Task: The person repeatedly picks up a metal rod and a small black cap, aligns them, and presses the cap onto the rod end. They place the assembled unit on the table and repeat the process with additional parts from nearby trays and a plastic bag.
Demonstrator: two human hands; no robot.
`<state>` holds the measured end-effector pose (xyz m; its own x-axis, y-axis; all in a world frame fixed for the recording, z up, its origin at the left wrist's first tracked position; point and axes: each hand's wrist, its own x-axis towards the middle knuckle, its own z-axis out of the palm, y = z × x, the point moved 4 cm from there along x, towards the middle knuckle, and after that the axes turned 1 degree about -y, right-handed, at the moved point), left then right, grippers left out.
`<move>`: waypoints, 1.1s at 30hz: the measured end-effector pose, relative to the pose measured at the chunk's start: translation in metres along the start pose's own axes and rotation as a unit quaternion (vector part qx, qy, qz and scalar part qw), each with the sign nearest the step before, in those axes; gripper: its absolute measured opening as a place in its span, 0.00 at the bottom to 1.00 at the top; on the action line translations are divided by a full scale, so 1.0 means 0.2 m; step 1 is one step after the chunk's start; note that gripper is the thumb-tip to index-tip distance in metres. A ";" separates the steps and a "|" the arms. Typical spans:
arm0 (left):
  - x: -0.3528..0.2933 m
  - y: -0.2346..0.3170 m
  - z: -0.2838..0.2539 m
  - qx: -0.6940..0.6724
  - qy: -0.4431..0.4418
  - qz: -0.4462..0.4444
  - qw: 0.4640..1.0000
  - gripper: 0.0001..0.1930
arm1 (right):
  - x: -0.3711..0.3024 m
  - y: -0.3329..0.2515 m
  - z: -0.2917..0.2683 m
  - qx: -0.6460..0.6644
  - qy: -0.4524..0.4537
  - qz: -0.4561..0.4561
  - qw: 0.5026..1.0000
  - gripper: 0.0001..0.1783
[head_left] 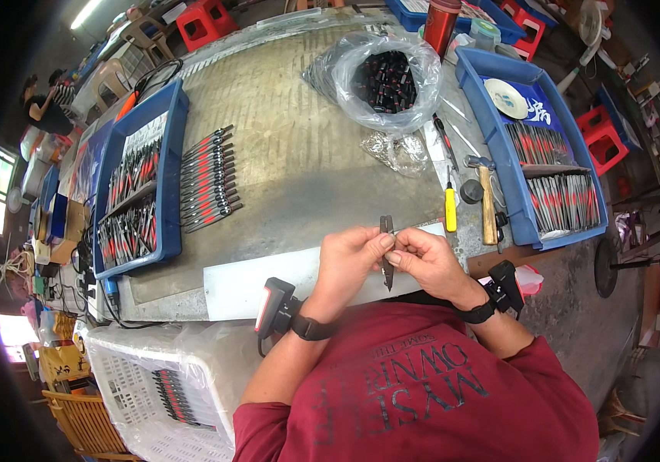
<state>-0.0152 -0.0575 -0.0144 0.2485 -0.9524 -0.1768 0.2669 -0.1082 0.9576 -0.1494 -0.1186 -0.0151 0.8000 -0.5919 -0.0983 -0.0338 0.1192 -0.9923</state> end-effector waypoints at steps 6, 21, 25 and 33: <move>0.00 -0.01 0.00 0.013 0.004 0.008 1.000 0.07 | 0.01 0.01 0.01 0.027 -0.006 0.004 1.000 0.10; -0.04 0.09 0.01 0.268 -0.115 0.076 0.954 0.08 | 0.07 -0.19 -0.11 -0.302 -0.104 -0.114 0.941 0.11; -0.04 0.08 0.01 0.270 -0.142 0.060 0.951 0.09 | 0.06 -0.19 -0.09 -0.270 -0.119 -0.104 0.950 0.11; -0.03 0.05 0.04 0.253 -0.077 0.083 0.961 0.09 | 0.06 -0.18 -0.09 -0.252 0.025 -0.126 0.959 0.09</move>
<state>-0.0209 -0.0556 -0.0020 0.0980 -0.9951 -0.0129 -0.2607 -0.0382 0.9647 -0.1493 -0.1454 0.0185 0.7917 -0.5899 0.1587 -0.1386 -0.4265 -0.8938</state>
